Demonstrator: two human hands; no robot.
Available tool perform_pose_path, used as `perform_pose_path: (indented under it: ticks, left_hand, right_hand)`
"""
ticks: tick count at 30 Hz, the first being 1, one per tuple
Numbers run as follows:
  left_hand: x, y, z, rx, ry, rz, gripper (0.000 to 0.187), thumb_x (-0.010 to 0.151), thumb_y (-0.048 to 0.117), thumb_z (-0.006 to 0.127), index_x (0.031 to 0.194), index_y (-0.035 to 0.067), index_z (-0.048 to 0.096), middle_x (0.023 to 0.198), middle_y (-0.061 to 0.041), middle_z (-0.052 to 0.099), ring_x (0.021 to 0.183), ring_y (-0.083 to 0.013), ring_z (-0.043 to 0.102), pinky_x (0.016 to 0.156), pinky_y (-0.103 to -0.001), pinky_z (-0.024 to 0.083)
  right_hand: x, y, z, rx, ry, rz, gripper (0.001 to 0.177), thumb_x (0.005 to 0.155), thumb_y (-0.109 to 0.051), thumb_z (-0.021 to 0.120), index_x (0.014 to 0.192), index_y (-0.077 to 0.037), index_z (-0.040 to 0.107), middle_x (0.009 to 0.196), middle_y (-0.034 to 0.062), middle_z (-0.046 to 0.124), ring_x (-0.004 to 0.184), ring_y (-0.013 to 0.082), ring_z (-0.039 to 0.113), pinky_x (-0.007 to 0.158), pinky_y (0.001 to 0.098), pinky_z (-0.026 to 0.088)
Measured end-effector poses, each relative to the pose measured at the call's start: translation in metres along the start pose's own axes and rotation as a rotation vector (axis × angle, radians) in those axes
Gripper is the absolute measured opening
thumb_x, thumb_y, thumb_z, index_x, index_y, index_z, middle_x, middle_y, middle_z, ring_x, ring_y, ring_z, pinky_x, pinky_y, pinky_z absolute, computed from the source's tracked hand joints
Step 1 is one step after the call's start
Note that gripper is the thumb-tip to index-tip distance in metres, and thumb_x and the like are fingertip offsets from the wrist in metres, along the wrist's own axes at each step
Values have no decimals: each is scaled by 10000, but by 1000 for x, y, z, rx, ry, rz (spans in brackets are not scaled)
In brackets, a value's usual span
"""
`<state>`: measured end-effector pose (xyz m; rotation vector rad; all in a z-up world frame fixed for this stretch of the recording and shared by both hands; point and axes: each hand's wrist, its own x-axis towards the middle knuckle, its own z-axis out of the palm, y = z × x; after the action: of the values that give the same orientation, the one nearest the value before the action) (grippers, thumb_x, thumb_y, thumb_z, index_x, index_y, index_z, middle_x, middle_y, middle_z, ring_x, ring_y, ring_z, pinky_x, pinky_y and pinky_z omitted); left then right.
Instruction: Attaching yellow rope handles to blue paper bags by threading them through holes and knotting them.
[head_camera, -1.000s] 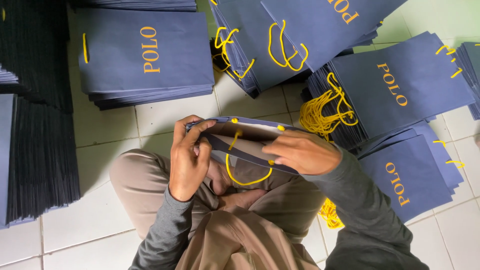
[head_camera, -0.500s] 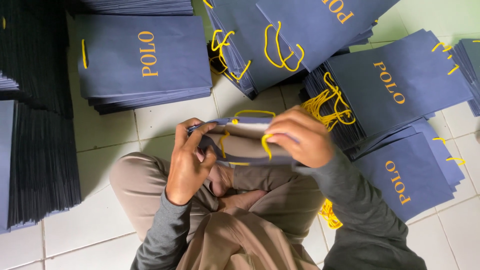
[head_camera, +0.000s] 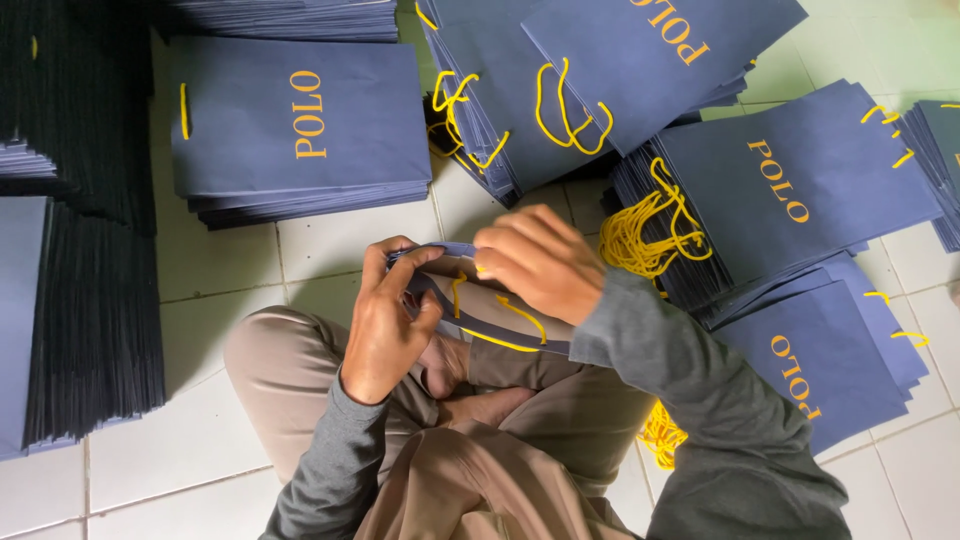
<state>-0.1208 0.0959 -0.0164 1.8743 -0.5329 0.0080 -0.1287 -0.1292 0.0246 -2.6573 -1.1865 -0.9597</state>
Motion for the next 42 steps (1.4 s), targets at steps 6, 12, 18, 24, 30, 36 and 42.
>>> perform_pose_path:
  ticks: [6, 12, 18, 24, 30, 36, 42]
  left_hand:
    - [5, -1, -2, -52, -2, -19, 493, 791, -55, 612, 1260, 81, 682, 1227, -187, 518, 819, -362, 650, 699, -405, 583]
    - [7, 0, -3, 4, -29, -20, 498, 772, -58, 611, 1242, 87, 691, 1222, -165, 506, 814, -335, 648, 677, -397, 585]
    - [10, 3, -5, -26, -60, -20, 512, 769, -48, 603, 1241, 119, 707, 1223, -166, 529, 797, -328, 659, 678, -395, 589]
    - [15, -1, -8, 21, -39, -24, 518, 760, -60, 586, 1241, 94, 700, 1218, -183, 521, 757, -313, 657, 645, -400, 586]
    - [16, 0, -7, 7, -11, -40, 517, 762, -81, 582, 1242, 66, 705, 1219, -225, 533, 774, -368, 658, 659, -390, 584]
    - [16, -5, -2, 3, -65, 41, 467, 775, -42, 592, 1223, 51, 683, 1160, -183, 527, 793, -332, 648, 634, -379, 581]
    - [19, -1, -7, -91, -99, 53, 459, 798, -30, 611, 1248, 20, 682, 1155, -205, 541, 862, -356, 639, 705, -387, 585]
  right_hand:
    - [-4, -4, -65, 528, 125, 237, 126, 890, 26, 764, 933, -49, 672, 873, 91, 718, 726, 222, 701, 630, 324, 589]
    - [-40, 7, -69, 183, -378, 67, 86, 923, -158, 727, 943, -84, 688, 874, 80, 651, 778, 248, 593, 708, 386, 478]
    - [-48, 27, -63, -270, -394, -133, 140, 978, 42, 565, 949, -96, 573, 845, 55, 415, 741, 252, 460, 667, 383, 396]
    - [-39, 23, -70, 215, -204, 73, 64, 935, -30, 669, 903, -78, 697, 824, 39, 542, 748, 201, 586, 665, 313, 521]
    - [-55, 24, -76, 500, 284, 334, 44, 890, 27, 735, 851, 7, 733, 877, 124, 592, 721, 242, 611, 676, 371, 545]
    - [-41, 18, -74, 473, 94, 236, 53, 900, -34, 756, 888, -85, 757, 1006, 80, 608, 988, 301, 655, 864, 441, 558]
    - [-39, 12, -76, 53, -394, 64, 105, 758, -60, 808, 843, -56, 745, 1266, 208, 658, 1272, 397, 582, 1070, 591, 420]
